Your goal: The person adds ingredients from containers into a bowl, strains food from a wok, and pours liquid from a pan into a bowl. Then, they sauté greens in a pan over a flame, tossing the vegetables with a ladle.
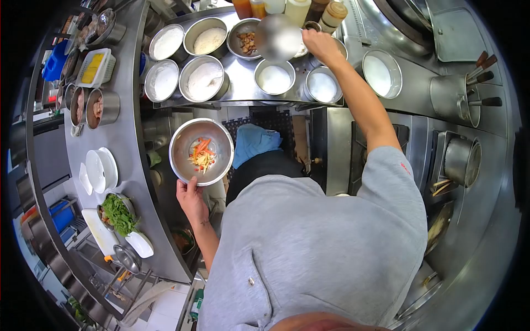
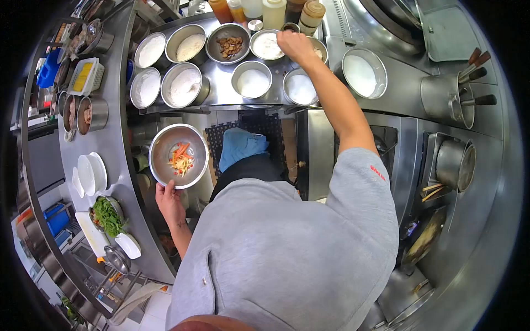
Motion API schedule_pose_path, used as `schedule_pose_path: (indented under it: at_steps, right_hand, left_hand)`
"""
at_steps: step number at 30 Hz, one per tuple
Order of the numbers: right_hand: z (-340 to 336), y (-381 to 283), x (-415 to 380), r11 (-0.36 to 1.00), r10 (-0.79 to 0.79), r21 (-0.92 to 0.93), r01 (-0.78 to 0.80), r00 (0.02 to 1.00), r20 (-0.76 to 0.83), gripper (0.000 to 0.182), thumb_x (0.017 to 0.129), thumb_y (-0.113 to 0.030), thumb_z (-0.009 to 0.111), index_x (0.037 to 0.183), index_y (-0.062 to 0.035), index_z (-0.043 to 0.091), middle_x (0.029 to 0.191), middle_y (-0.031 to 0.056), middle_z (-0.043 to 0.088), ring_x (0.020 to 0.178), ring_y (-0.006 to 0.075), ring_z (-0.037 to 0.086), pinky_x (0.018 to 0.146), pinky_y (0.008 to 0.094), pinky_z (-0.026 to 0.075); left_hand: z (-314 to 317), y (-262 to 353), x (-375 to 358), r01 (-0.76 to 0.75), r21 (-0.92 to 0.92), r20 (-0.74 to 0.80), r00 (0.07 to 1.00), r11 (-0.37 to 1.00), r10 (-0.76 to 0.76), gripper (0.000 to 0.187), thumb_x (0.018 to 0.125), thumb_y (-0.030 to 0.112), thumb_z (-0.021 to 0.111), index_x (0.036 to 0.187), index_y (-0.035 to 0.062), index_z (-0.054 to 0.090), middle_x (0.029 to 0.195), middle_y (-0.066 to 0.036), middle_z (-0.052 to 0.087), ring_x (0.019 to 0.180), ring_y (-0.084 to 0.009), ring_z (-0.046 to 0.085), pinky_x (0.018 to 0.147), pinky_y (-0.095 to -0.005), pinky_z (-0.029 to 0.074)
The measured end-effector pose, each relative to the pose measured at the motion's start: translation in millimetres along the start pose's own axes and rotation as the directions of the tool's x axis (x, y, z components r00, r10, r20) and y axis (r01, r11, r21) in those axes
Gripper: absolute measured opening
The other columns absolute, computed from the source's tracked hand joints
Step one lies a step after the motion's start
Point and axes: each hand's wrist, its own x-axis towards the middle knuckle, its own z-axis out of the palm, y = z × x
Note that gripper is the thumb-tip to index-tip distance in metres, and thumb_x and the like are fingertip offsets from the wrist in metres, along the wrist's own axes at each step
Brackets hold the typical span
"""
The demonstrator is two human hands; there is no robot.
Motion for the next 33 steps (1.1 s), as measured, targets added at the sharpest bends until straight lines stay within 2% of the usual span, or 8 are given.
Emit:
schedule_pose_path:
  at_steps: [6, 10, 13, 19, 21, 23, 26, 33]
  right_hand:
    - [-5, 21, 19, 0.953, 0.187, 0.213, -0.214, 0.973, 0.139, 0.02, 0.081, -0.008, 0.047, 0.093, 0.0033, 0.059, 0.089, 0.0282, 0.064, 0.085, 0.0435, 0.064, 0.074, 0.0491, 0.052]
    - [26, 85, 27, 0.921, 0.113, 0.379, -0.092, 0.993, -0.032, 0.028, 0.081, -0.021, 0.057, 0.062, -0.0007, 0.061, 0.069, 0.0221, 0.062, 0.068, 0.037, 0.062, 0.061, 0.0483, 0.048]
    - [24, 102, 14, 0.762, 0.229, 0.596, -0.254, 0.966, 0.119, 0.031, 0.092, -0.026, 0.048, 0.085, 0.0017, 0.062, 0.078, 0.0218, 0.061, 0.074, 0.0336, 0.06, 0.067, 0.0442, 0.044]
    - [20, 70, 13, 0.945, 0.141, 0.289, -0.152, 0.988, 0.058, 0.027, 0.091, -0.021, 0.047, 0.091, 0.0015, 0.063, 0.085, 0.0285, 0.061, 0.084, 0.0438, 0.06, 0.07, 0.0491, 0.045]
    - [32, 85, 10, 0.883, 0.251, 0.408, -0.231, 0.968, 0.004, 0.026, 0.088, -0.019, 0.047, 0.091, 0.0019, 0.063, 0.082, 0.0281, 0.063, 0.073, 0.0431, 0.062, 0.065, 0.0464, 0.048]
    - [22, 77, 2, 0.671, 0.466, 0.539, -0.509, 0.855, 0.228, 0.023, 0.085, -0.014, 0.049, 0.093, 0.0015, 0.065, 0.07, 0.02, 0.064, 0.058, 0.0304, 0.062, 0.053, 0.0399, 0.047]
    - [62, 91, -5, 0.083, 0.549, 0.824, -0.56, 0.716, 0.431, 0.02, 0.079, -0.005, 0.053, 0.094, 0.0011, 0.065, 0.069, 0.0052, 0.06, 0.051, 0.013, 0.051, 0.039, 0.0276, 0.038]
    - [25, 68, -25, 0.194, 0.584, 0.865, -0.462, 0.763, 0.277, 0.007, 0.078, -0.007, 0.059, 0.072, -0.0035, 0.057, 0.064, 0.0027, 0.052, 0.053, 0.0138, 0.048, 0.044, 0.0311, 0.042]
  left_hand:
    - [7, 0, 3, 0.011, -0.021, 0.036, 0.999, 1.0, -0.01, 0.009, 0.09, 0.005, 0.055, 0.099, 0.0017, 0.053, 0.096, -0.006, 0.061, 0.084, -0.0122, 0.06, 0.074, -0.0285, 0.05]
    - [17, 5, 3, 0.027, -0.028, 0.0, 1.0, 0.999, -0.027, 0.01, 0.089, 0.005, 0.056, 0.098, 0.0015, 0.053, 0.095, -0.007, 0.061, 0.083, -0.0123, 0.059, 0.074, -0.0286, 0.049]
    - [-15, -6, 17, 0.003, -0.09, -0.092, 0.996, 0.996, -0.011, 0.012, 0.089, 0.005, 0.057, 0.099, 0.0011, 0.054, 0.093, -0.007, 0.061, 0.08, -0.0131, 0.059, 0.072, -0.0279, 0.049]
    - [-76, 23, 75, -0.217, -0.272, -0.356, 0.928, 0.938, 0.112, 0.009, 0.086, 0.002, 0.056, 0.093, 0.0027, 0.051, 0.096, -0.011, 0.061, 0.085, -0.0226, 0.063, 0.071, -0.0378, 0.055]
    - [-98, 24, 107, -0.292, -0.278, -0.418, 0.894, 0.915, 0.159, 0.013, 0.084, 0.0, 0.056, 0.096, 0.0005, 0.05, 0.099, -0.014, 0.06, 0.088, -0.0265, 0.063, 0.073, -0.0406, 0.056]
    - [-104, 31, 117, -0.315, -0.261, -0.441, 0.88, 0.912, 0.177, 0.016, 0.084, -0.001, 0.056, 0.098, -0.0006, 0.05, 0.1, -0.015, 0.059, 0.089, -0.0278, 0.063, 0.074, -0.0409, 0.056]
    - [-97, 42, 116, -0.357, -0.225, -0.459, 0.86, 0.907, 0.224, 0.021, 0.082, -0.003, 0.057, 0.101, -0.0023, 0.049, 0.103, -0.017, 0.058, 0.09, -0.0295, 0.062, 0.077, -0.0415, 0.056]
    - [-75, 28, 106, -0.23, -0.143, -0.317, 0.932, 0.963, 0.175, 0.03, 0.087, 0.0, 0.056, 0.116, 0.0009, 0.051, 0.111, -0.012, 0.06, 0.099, -0.0227, 0.06, 0.081, -0.0373, 0.05]
